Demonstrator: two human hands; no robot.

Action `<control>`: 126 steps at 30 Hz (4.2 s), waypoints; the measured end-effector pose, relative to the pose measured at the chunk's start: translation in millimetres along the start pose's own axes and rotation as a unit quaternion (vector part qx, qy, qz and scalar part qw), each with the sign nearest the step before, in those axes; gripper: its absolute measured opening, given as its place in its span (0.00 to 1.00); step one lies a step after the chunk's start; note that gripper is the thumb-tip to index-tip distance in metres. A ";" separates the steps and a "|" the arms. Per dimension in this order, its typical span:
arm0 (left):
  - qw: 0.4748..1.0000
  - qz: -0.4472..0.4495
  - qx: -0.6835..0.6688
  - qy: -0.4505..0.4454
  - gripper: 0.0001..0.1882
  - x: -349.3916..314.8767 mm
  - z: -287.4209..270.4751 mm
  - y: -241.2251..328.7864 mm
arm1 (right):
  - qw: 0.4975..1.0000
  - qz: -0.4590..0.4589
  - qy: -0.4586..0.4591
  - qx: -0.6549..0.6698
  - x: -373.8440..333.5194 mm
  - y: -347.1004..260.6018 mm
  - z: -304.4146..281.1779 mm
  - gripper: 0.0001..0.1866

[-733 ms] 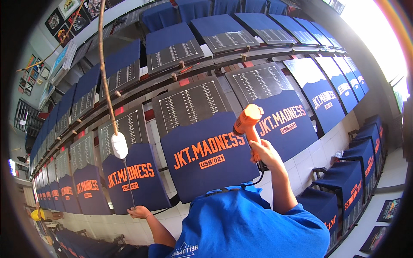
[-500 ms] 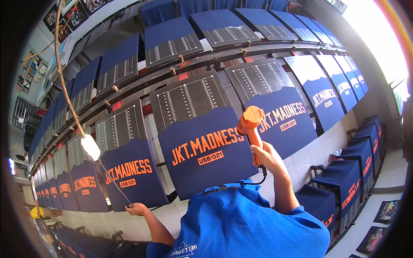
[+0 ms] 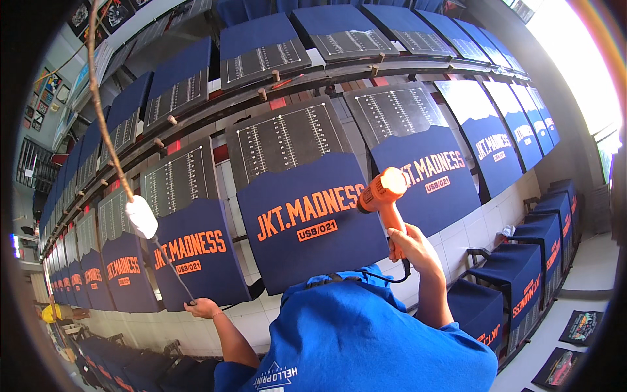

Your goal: The person uses a heat gun to dry the ink on printed blue t-shirts mounted on platens, while using a wooden stick to hold the garments steady.

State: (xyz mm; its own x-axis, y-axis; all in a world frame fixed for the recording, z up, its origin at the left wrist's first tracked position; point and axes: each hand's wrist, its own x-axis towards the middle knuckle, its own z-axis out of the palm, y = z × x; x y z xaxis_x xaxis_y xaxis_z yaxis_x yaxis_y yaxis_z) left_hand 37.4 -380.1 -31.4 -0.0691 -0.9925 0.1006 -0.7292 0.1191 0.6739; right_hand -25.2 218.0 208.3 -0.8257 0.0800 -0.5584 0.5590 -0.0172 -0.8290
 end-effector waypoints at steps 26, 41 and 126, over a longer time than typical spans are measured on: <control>1.000 -0.024 0.003 -0.016 0.25 -4.4 -7.6 8.1 | 0.997 -0.022 -0.070 -0.020 60.2 -23.5 35.3 0.14; 1.000 0.004 -0.008 0.010 0.25 -1.6 -8.3 1.7 | 0.995 -0.028 -0.066 -0.076 47.2 -31.9 47.1 0.14; 0.996 0.048 0.073 0.019 0.23 147.1 3.1 -13.5 | 0.994 -0.060 -0.047 -0.075 54.3 -19.5 145.4 0.13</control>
State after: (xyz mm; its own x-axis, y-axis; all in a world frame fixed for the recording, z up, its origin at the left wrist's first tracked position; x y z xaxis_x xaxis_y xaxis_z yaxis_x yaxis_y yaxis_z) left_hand 34.9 -527.7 -28.0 -0.1188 -0.9747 0.1895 -0.8116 0.2053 0.5470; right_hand -92.0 77.8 189.7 -0.8865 -0.0219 -0.4623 0.4555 0.1352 -0.8799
